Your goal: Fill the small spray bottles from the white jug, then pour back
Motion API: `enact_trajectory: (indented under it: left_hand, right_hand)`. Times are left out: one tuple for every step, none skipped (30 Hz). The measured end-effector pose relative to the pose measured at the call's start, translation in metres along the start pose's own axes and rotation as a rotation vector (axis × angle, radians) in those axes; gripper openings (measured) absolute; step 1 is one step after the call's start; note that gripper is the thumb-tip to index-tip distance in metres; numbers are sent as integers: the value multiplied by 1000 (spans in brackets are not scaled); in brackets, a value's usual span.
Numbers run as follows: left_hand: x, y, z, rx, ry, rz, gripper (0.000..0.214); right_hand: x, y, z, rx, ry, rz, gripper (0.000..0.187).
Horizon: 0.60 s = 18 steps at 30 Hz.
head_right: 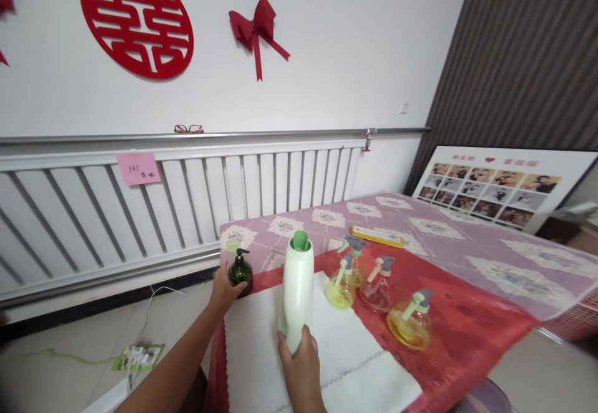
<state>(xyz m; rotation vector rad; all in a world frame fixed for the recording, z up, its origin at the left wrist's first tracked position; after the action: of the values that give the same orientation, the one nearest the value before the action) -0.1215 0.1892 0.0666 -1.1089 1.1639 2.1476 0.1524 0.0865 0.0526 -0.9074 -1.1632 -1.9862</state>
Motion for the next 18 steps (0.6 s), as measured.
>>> enact_trajectory:
  left_hand:
    - [3,-5,4,14,1,-2,88]
    - [5,-10,6,24,1,-7,90]
    - [6,-15,7,33,0,-13,91]
    - [7,-18,9,38,-1,-21,91]
    - [8,-21,10,43,-3,-30,90]
    - [8,-22,11,49,-5,-41,88]
    - [7,-23,12,53,-7,-51,86]
    - [5,-23,13,56,-9,-62,83]
    - [2,-21,14,56,-10,-71,81]
    - [-1,-19,13,56,-12,-80,79]
    - [-6,-16,12,56,-14,-90,79]
    - [-11,-13,8,58,-17,-99,80]
    - [-17,-10,2,66,-22,-108,81]
    - [-23,-8,-6,79,-25,-121,83]
    - [-29,-6,-16,102,-27,-133,84]
    - [-34,-5,-29,130,-20,-149,84]
    - [-37,-6,-43,170,8,-186,83]
    - [-39,-6,-58,186,30,-223,84]
  right_hand:
    - [-2,-1,0,-8,0,-1,33]
    - [-5,-2,-1,-15,1,0,33]
    - [-7,-3,-1,-22,1,2,33]
    - [-9,-3,-2,-29,3,6,32]
    - [-10,-4,-2,-39,6,8,32]
    - [-10,-4,-2,-47,11,8,31]
    - [-10,-4,-3,-52,19,6,30]
    - [-10,-4,-3,-54,27,2,30]
    - [-10,-3,-3,-56,31,-4,29]
    - [-9,-3,-4,-59,34,-11,29]
    - [-8,-3,-4,-61,36,-17,29]
    - [-7,-2,-4,-63,37,-20,29]
    - [-6,-2,-4,-66,38,-22,28]
    - [-5,-1,-4,-70,41,-22,27]
    - [-3,0,-5,-75,43,-22,26]
    - [-1,1,-5,-75,41,-20,25]
    - [1,2,-5,-72,34,-17,24]
    - [4,3,-5,-66,28,-15,23]
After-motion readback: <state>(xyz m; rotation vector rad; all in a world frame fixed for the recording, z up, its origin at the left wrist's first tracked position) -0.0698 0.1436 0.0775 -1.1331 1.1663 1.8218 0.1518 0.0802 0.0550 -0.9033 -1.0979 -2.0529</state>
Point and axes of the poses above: each hand's wrist, its own z-axis towards the middle knuckle, its own y-axis out of the back of the hand, x = y × z, the point moved 6 cm from there along z, towards the middle knuckle, and after that the axes turned 2 degrees about y, right-handed, at the moved point
